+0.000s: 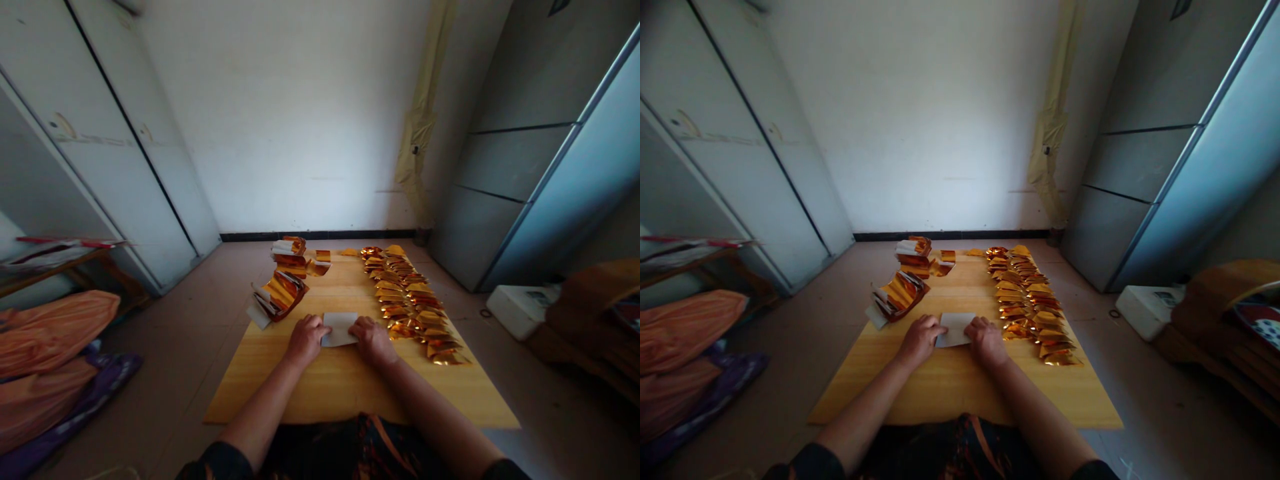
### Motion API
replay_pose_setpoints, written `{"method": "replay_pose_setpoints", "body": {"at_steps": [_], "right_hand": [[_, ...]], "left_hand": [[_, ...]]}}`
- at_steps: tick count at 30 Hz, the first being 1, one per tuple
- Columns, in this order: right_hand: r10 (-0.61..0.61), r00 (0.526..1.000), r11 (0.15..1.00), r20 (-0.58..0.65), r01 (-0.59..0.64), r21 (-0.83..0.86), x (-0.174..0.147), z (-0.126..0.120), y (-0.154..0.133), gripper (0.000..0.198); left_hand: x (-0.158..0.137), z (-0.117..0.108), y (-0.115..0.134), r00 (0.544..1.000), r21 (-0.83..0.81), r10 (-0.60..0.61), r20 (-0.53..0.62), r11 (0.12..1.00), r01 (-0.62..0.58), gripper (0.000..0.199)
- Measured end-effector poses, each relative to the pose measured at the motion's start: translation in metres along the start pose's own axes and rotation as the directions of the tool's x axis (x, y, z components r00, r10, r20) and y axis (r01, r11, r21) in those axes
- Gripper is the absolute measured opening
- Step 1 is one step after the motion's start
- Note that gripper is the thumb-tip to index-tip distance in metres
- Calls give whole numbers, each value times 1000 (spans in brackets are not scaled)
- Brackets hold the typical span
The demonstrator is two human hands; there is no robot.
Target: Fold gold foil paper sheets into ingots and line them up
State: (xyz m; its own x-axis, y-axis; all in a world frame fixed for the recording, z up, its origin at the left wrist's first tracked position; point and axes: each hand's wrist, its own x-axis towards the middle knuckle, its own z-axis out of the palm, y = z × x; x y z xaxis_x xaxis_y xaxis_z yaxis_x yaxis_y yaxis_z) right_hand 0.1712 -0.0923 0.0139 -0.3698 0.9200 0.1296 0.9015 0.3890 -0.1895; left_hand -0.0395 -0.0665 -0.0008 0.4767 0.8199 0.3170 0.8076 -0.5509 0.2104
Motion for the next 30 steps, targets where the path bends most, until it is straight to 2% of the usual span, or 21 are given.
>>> {"method": "replay_pose_setpoints", "body": {"at_steps": [5,8,11,14,17,22,25,30], "right_hand": [[-21,999,996,25,23,-89,-6,-5,-3,25],[-19,999,994,40,23,-105,-7,-10,-6,23],[-23,999,992,47,28,-121,-8,-12,-8,23],[-21,999,992,38,26,-123,-7,-11,-9,23],[-10,999,995,50,15,-99,-3,-10,-7,23],[85,996,996,22,-85,13,19,-16,-2,26],[86,996,994,-16,-84,66,37,-22,3,43],[181,971,983,155,-184,8,58,-23,8,56]], "left_hand": [[-1,-8,5,999,41,9,46,999,-11,33],[2,-14,14,997,75,-20,69,997,15,22],[5,-14,24,999,140,-34,39,990,28,16],[5,-5,27,997,146,73,20,986,-75,21],[4,7,25,985,80,173,22,982,-174,24],[1,13,21,984,43,178,10,983,-178,24],[-1,11,22,985,52,174,-2,983,-174,22],[-3,14,23,983,91,183,-14,979,-181,26]]}}
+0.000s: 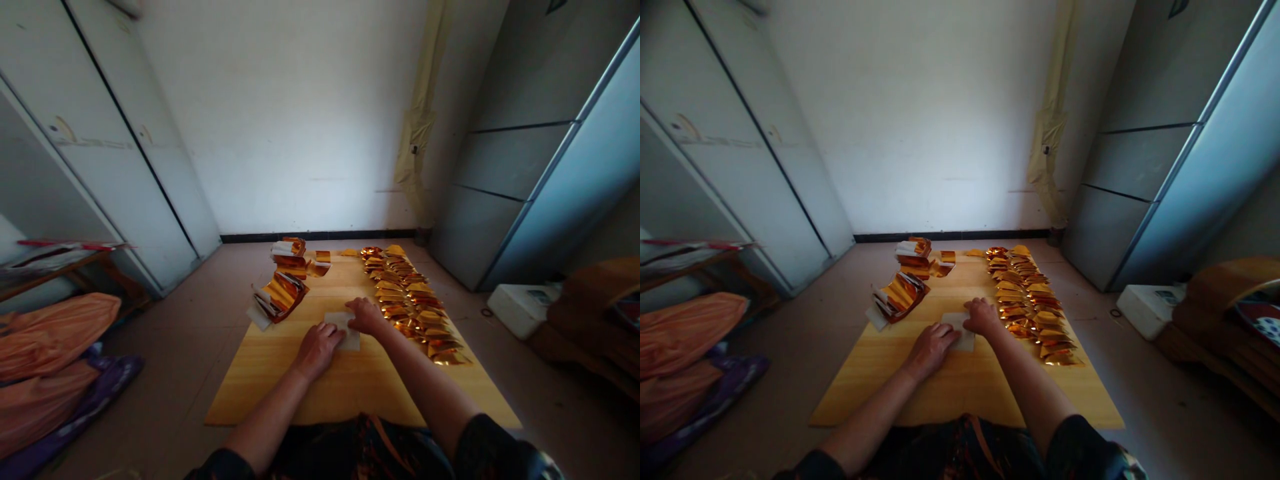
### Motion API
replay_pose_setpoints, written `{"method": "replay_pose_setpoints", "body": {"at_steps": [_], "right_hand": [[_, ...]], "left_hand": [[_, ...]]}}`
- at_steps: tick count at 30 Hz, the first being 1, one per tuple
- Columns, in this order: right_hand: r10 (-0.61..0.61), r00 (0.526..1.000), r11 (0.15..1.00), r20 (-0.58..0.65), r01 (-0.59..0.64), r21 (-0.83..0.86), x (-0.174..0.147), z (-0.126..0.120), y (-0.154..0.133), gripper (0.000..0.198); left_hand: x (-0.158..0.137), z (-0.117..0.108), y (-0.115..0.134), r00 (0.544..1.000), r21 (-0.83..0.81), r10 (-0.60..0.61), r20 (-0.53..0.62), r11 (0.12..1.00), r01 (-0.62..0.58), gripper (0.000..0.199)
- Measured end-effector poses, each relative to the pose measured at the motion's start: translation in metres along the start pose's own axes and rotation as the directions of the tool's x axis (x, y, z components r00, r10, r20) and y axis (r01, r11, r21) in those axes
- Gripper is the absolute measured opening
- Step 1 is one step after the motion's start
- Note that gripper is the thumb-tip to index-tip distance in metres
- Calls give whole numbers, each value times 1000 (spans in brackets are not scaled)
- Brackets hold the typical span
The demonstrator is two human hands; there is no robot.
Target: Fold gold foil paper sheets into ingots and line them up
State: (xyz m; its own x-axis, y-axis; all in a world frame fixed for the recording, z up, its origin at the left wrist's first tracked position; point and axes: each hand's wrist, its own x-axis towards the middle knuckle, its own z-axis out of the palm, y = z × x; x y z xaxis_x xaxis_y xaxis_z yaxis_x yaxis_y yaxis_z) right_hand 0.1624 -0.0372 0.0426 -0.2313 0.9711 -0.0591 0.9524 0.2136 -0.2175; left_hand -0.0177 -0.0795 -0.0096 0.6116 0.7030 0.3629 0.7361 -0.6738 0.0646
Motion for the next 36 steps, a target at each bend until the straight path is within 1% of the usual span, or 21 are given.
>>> {"method": "replay_pose_setpoints", "body": {"at_steps": [4,7,11,17,21,25,28,30,33,36], "right_hand": [[29,998,1000,60,-29,-8,7,-1,-2,57],[49,995,999,90,-48,-8,10,-3,-4,47],[54,994,999,98,-53,-6,14,-3,-5,35],[62,991,998,122,-64,14,17,-2,-7,47],[46,990,997,134,-53,47,19,-4,-11,39],[-7,994,995,106,-4,101,19,-7,-12,33],[-57,995,988,87,44,149,13,-10,-8,29],[-104,994,981,41,96,166,5,-8,-5,29],[-186,980,975,-66,193,108,-8,2,-1,28],[-260,957,965,-128,262,3,-19,15,2,24]], "left_hand": [[1,3,1,998,17,-49,36,999,49,28],[4,1,3,995,11,-63,75,998,62,30],[7,-4,7,991,-1,-57,120,998,58,29],[8,-11,11,985,11,-61,162,998,60,30],[8,-13,12,981,12,-68,179,998,67,31],[9,-14,13,980,-7,-83,180,996,86,30],[9,-13,14,983,-24,-85,164,996,90,30],[8,-12,13,987,-29,-80,142,996,85,29],[5,-10,10,993,-36,-58,105,997,63,27],[2,-11,8,997,-54,-23,76,998,27,25]]}}
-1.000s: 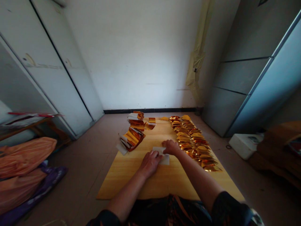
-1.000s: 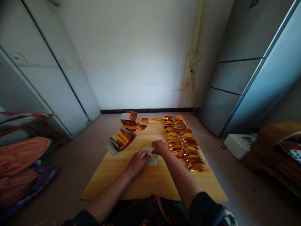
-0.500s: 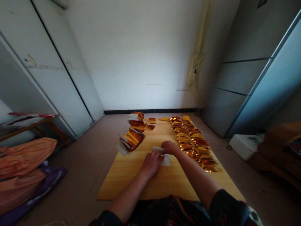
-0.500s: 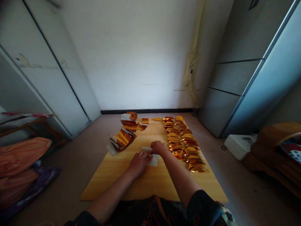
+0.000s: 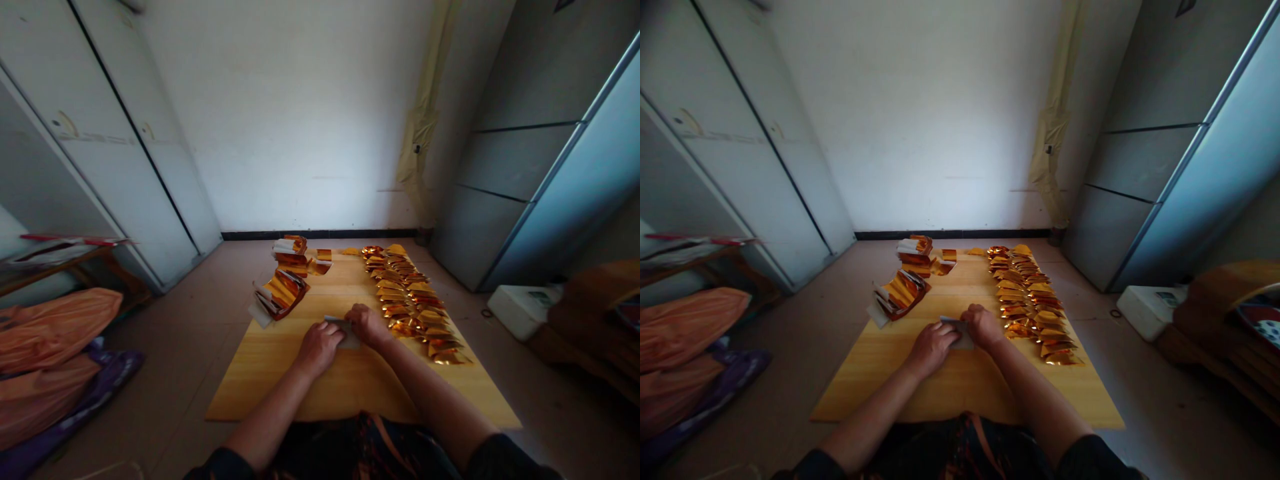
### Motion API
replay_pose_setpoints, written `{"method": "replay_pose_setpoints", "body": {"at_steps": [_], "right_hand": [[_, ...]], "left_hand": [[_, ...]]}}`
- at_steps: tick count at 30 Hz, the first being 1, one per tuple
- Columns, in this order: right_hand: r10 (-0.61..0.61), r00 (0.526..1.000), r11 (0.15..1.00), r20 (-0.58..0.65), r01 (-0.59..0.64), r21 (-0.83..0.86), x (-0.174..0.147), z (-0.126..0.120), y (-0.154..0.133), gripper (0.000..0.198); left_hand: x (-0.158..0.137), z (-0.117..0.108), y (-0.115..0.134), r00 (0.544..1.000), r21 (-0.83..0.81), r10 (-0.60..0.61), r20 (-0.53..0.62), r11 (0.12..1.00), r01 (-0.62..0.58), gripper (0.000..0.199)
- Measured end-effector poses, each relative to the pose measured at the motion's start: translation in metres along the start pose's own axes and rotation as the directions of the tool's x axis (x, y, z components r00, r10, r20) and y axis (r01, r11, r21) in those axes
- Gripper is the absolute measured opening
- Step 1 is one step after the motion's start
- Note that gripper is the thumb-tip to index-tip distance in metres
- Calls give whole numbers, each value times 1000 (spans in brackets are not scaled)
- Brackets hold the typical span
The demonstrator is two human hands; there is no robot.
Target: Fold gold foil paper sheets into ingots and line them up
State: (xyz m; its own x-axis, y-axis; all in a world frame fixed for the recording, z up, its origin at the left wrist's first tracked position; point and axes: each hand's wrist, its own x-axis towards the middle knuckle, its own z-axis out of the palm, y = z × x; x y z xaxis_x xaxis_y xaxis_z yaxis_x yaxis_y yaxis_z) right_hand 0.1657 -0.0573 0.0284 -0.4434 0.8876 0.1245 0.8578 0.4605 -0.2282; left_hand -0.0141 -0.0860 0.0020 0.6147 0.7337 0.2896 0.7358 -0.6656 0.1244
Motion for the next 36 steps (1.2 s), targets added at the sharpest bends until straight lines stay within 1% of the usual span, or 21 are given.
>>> {"method": "replay_pose_setpoints", "body": {"at_steps": [2,4,10,16,21,24,31,36], "right_hand": [[-64,998,996,-7,63,-55,-6,6,-1,23],[-98,995,989,0,97,-107,-11,9,-2,23],[-107,994,977,24,110,-182,-18,1,-9,23],[-76,997,975,22,79,-207,-18,-1,-16,24],[-58,997,979,43,65,-193,-19,-2,-16,24],[-65,996,980,57,75,-187,-20,-3,-15,24],[-83,996,981,42,89,-172,-27,-5,-13,21],[-94,995,985,30,98,-142,-42,-5,-6,19]], "left_hand": [[-3,-2,-1,1000,0,14,-18,1000,-14,24],[-5,-5,-1,1000,15,12,-27,1000,-11,24],[-10,-6,2,996,54,-62,-61,996,65,34],[-9,2,3,990,-4,-121,-67,993,121,44],[-7,6,5,978,-24,-208,-13,978,208,39],[-7,5,7,973,-6,-229,6,973,229,35],[-6,-5,11,980,100,-197,23,976,194,28],[-6,-16,15,986,110,-168,-5,980,168,21]]}}
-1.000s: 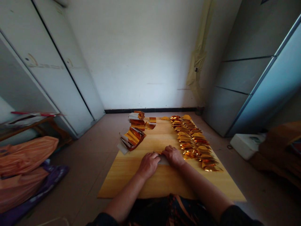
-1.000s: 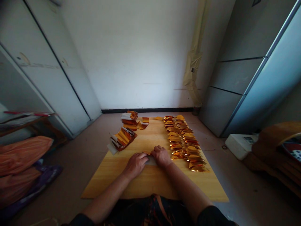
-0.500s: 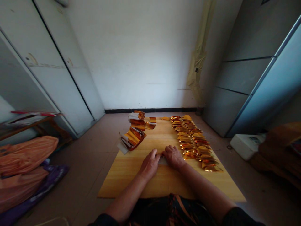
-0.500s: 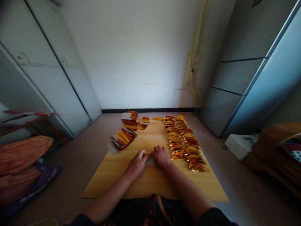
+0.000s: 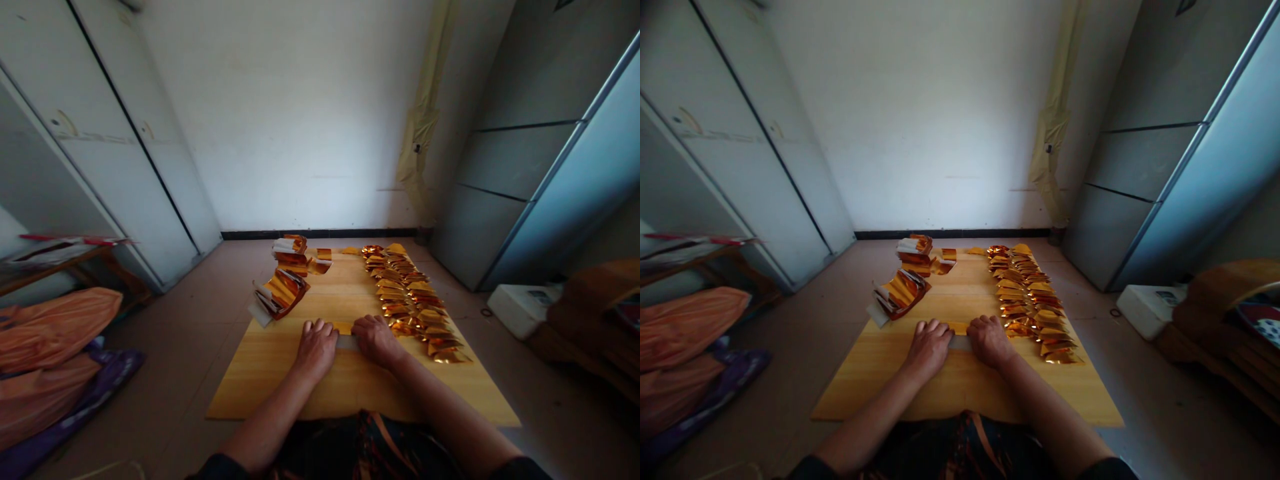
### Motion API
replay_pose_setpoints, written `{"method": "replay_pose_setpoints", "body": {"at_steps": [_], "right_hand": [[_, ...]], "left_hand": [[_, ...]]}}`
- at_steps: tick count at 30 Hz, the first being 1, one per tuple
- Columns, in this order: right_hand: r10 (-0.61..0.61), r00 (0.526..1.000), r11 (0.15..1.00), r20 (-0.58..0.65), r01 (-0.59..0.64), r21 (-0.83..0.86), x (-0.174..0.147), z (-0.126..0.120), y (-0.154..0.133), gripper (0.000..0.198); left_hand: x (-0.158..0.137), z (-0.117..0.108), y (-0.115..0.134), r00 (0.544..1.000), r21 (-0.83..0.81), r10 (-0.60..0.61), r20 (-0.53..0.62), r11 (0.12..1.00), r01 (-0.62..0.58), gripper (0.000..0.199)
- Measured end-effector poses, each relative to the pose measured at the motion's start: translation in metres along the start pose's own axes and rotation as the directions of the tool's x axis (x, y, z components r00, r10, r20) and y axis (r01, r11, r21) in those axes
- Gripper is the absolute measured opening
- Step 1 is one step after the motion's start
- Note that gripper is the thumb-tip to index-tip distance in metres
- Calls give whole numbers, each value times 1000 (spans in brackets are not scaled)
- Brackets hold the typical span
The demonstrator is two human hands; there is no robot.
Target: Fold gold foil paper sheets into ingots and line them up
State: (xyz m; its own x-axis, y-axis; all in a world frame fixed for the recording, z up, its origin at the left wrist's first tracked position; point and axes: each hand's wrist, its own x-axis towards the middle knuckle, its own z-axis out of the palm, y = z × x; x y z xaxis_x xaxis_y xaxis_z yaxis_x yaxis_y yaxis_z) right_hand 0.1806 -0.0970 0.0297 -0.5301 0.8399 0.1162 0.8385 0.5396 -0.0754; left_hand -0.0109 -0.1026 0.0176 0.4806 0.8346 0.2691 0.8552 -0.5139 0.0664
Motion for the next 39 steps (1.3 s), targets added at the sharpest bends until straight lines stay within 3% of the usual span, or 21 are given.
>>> {"method": "replay_pose_setpoints", "body": {"at_steps": [6,13,21,28,39], "right_hand": [[-75,997,994,-17,76,83,-11,-1,3,21],[-12,996,993,-87,22,117,-7,12,-1,21],[52,991,980,-126,-26,198,-2,14,-1,23],[-8,989,970,-145,43,241,-8,8,2,20],[208,971,940,-122,-163,300,2,17,-5,19]], "left_hand": [[0,-5,-3,1000,-8,6,25,1000,-5,13],[-2,2,-11,1000,-38,19,2,999,-19,21],[-3,1,-11,998,-3,53,16,999,-53,15],[-2,7,-6,1000,25,5,-15,1000,-4,13],[-8,8,-8,999,-35,-28,-25,999,27,12]]}}
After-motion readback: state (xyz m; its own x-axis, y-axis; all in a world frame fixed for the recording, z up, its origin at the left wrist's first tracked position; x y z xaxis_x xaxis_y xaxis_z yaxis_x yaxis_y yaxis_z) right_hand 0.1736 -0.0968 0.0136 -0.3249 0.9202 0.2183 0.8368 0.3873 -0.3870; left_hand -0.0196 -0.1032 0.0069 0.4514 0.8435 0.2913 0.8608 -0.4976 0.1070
